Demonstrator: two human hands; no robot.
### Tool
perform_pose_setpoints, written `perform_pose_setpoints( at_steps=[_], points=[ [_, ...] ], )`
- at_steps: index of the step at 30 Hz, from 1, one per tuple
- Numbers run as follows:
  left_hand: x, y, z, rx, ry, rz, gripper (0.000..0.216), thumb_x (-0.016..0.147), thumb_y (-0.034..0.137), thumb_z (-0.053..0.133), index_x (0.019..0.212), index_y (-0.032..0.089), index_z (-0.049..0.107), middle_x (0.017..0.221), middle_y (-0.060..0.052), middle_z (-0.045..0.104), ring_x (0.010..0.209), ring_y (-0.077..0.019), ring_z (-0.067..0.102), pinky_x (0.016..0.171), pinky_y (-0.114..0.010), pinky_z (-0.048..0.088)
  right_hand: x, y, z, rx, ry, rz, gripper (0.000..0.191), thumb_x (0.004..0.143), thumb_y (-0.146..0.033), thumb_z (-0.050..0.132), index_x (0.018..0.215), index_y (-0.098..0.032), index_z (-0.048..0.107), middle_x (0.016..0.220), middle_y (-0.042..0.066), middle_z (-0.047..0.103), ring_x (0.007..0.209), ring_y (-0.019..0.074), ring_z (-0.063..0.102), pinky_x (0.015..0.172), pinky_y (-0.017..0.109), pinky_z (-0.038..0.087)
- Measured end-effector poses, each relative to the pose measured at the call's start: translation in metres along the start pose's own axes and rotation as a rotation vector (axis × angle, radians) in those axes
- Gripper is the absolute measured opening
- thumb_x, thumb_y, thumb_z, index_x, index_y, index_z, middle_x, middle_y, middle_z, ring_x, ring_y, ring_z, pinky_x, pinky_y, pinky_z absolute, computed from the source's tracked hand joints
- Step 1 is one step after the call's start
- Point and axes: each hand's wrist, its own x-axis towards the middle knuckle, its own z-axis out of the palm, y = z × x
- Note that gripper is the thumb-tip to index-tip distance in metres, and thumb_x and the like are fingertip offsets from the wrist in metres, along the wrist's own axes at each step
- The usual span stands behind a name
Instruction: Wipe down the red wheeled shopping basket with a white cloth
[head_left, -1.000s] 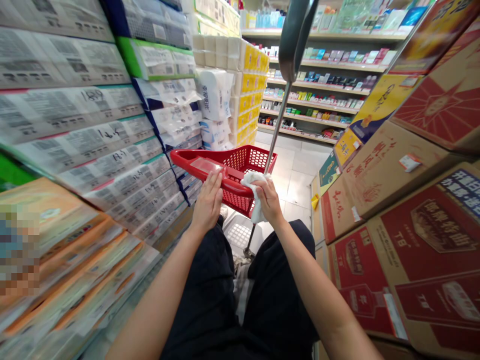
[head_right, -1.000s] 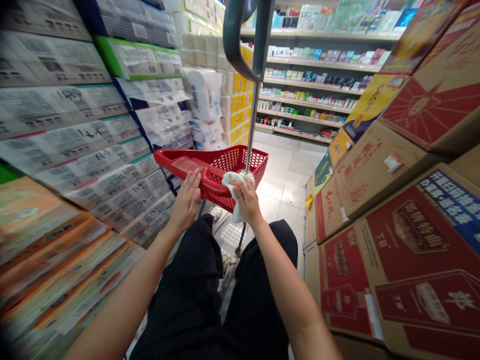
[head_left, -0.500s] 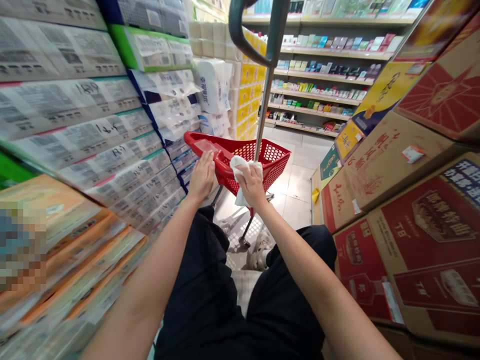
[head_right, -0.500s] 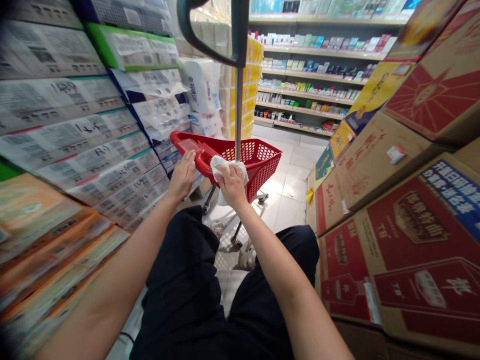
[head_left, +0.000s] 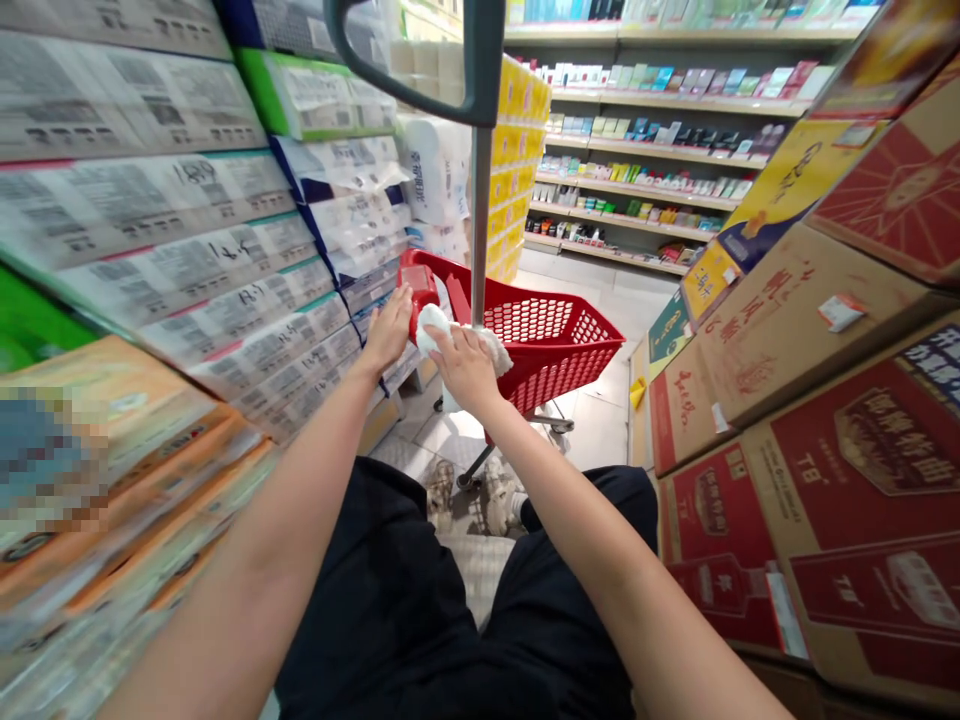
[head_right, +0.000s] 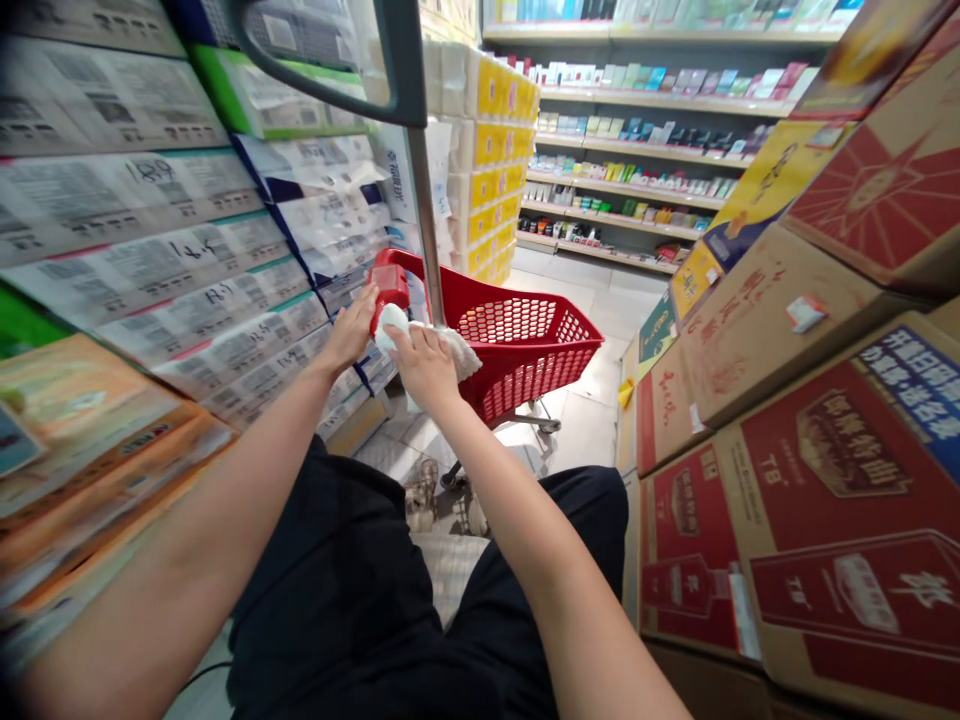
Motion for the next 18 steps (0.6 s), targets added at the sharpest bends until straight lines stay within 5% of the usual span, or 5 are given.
perform_pose_setpoints(
  at_steps=[10,18],
  points=[
    [0.005,0.001,-0.012,-0.267,0.012,0.037,0.059,0.097,0.055,0.035,0.135,0.015,0.056,0.147,-0.008,0.051,0.141,-0.0227,0.042,0.121,-0.042,0.025,-0.001,-0.04,0.002,-0.029,-0.012,0.052,0.044,0.102,-0.029,0.035,0.146,-0.025,0.039,0.142,0.012,0.047,0.129,0.027,0.041,0.105,0.044,0.039],
    [0.014,-0.001,-0.014,-0.319,0.003,0.004,0.058,0.098,0.054,0.032,0.126,0.013,0.062,0.142,-0.009,0.056,0.143,-0.025,0.039,0.121,-0.044,0.025,0.003,-0.05,0.008,-0.043,-0.017,0.071,0.047,0.101,-0.022,0.035,0.147,-0.023,0.037,0.143,0.013,0.045,0.129,0.0281,0.04,0.104,0.044,0.04]
  ],
)
